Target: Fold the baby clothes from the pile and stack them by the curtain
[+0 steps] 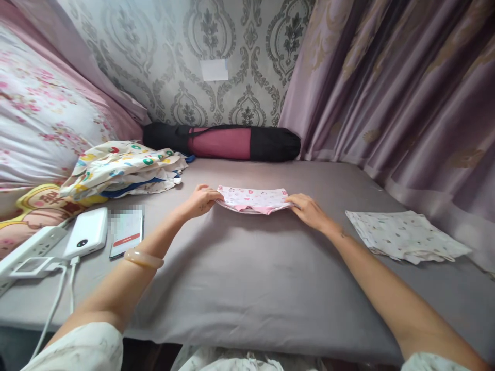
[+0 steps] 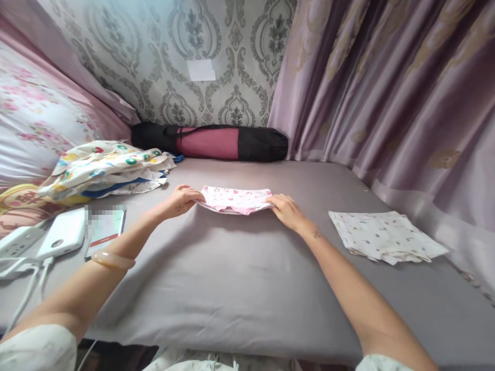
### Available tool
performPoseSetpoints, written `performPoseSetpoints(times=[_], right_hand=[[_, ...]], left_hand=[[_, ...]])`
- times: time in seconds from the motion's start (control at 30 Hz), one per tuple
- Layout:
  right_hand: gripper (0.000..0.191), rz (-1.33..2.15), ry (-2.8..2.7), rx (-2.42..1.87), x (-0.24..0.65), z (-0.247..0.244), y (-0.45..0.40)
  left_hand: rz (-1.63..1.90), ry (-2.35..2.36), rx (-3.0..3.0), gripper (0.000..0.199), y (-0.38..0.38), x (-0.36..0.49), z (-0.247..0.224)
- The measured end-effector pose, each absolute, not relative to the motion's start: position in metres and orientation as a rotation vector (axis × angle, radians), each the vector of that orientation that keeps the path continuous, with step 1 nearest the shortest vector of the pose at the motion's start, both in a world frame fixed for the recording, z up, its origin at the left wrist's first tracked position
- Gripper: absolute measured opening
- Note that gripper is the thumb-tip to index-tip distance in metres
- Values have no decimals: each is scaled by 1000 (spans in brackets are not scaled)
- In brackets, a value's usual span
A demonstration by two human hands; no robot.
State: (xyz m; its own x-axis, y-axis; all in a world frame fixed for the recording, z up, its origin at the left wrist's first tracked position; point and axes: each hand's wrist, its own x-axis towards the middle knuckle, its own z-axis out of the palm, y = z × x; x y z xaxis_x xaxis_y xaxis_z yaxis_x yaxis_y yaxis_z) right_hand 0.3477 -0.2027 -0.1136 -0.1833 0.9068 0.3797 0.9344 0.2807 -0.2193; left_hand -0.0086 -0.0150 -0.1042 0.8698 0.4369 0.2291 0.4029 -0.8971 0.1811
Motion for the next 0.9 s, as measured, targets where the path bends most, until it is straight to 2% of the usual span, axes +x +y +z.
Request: performPoseSetpoints(times=[0.23, 0.5, 0.7, 0.9], right_hand=[[32, -125, -2197, -1723, 332, -132, -227], [54, -56, -2250, -1792, 327, -134, -240], [41, 17, -2093, -2029, 309, -112, -216], [49, -34, -1919, -2096, 252, -115, -162]], left_hand=[[327, 615, 2934, 59, -31, -35, -131], [240, 662, 2896, 70, -33, -48, -135], [232, 827, 2859, 54, -31, -22, -117], [481, 1021, 2859, 42, -66, 63, -120]])
